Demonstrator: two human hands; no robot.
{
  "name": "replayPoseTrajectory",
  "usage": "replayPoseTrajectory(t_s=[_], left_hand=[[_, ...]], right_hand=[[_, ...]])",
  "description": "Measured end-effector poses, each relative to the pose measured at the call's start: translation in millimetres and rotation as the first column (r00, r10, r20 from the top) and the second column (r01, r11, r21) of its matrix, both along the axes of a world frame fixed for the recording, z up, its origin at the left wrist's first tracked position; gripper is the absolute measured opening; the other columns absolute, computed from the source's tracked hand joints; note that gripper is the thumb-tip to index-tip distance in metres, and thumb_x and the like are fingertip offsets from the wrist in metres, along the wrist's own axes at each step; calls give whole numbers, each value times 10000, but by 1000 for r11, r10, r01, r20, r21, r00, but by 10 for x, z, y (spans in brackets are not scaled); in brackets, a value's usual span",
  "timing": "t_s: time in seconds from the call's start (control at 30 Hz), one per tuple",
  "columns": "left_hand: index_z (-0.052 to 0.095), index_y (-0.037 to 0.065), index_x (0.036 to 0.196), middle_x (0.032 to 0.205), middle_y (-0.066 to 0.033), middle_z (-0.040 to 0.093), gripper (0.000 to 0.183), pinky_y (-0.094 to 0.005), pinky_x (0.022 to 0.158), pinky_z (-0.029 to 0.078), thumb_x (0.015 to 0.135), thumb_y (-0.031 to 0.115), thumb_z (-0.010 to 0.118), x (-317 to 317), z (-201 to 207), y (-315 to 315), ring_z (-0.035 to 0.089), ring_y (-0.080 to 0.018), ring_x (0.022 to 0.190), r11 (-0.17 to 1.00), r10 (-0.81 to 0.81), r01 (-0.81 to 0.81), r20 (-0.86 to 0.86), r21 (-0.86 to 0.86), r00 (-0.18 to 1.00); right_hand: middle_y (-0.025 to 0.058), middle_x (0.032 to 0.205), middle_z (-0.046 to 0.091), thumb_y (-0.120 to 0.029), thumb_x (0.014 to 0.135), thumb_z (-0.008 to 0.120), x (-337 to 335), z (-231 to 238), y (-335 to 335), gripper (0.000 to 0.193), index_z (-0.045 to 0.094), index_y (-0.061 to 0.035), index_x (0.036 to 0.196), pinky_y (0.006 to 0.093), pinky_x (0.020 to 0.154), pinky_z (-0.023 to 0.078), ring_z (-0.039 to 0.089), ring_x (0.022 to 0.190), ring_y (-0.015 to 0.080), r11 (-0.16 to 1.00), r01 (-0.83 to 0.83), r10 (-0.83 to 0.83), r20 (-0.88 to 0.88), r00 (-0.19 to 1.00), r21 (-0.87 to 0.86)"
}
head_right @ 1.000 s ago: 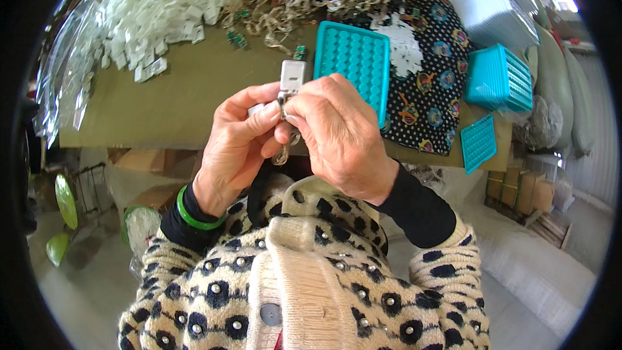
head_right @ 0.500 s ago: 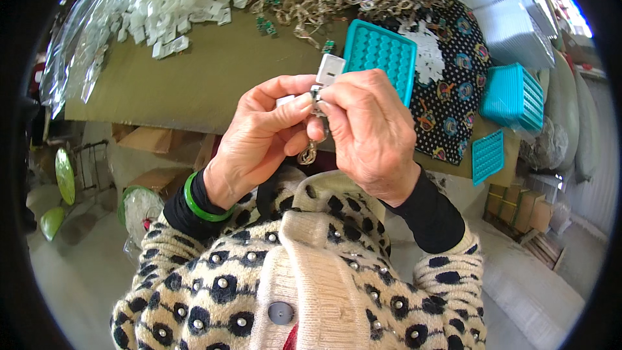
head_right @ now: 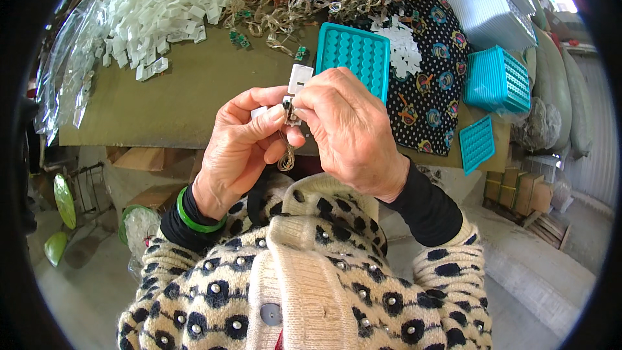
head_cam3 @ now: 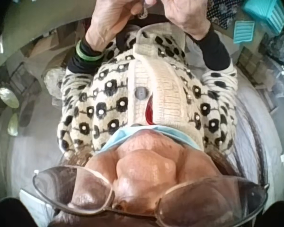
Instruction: The person repeatedly picks small cylindrical components from a teal tray and inserts them into white plastic housings. They handle the components and housings by hand, occasionally placing finished units on the table and retrieving new parts from the tray.
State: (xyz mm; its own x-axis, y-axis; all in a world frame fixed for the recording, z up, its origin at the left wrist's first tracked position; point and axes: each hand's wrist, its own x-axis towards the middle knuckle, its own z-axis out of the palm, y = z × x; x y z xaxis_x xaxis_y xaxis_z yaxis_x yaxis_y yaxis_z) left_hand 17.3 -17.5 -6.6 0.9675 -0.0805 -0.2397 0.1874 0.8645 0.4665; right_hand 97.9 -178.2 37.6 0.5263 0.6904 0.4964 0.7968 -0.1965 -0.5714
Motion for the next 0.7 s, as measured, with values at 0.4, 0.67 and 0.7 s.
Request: replayPoseTrajectory(t_s=[0.4, 0.67, 0.7], left_hand=[[624, 48, 1048, 1039, -108, 686, 210, -232, 614, 532, 867, 42, 729, -55, 52, 0, 692, -188, 837, 966, 54, -86, 135, 243, 989], [605, 11, 1087, 933, -90, 692, 195, -189, 519, 415, 918, 69, 680, -51, 22, -51, 677, -136, 795, 991, 58, -66, 66, 115, 996], [605, 11, 1085, 938, -94, 693, 191, -190, 516, 414, 919, 71, 678, -54, 25, -47, 680, -143, 802, 994, 52, -57, 53, 94, 997]], right_hand=[[56, 1029, 573, -34, 926, 659, -98, 44, 36, 361, 462, -4, 1227, 240, 765, 517, 590, 855, 98, 928, 207, 255, -934, 251, 309], [41, 914, 669, -33, 945, 628, -107, -44, 93, 256, 633, 11, 1197, 213, 646, 518, 618, 744, 76, 956, 231, -70, -622, 780, 182], [53, 850, 695, -12, 937, 625, -101, -76, 123, 175, 686, 2, 1100, 223, 614, 526, 643, 717, 81, 938, 274, -136, -502, 854, 213]])
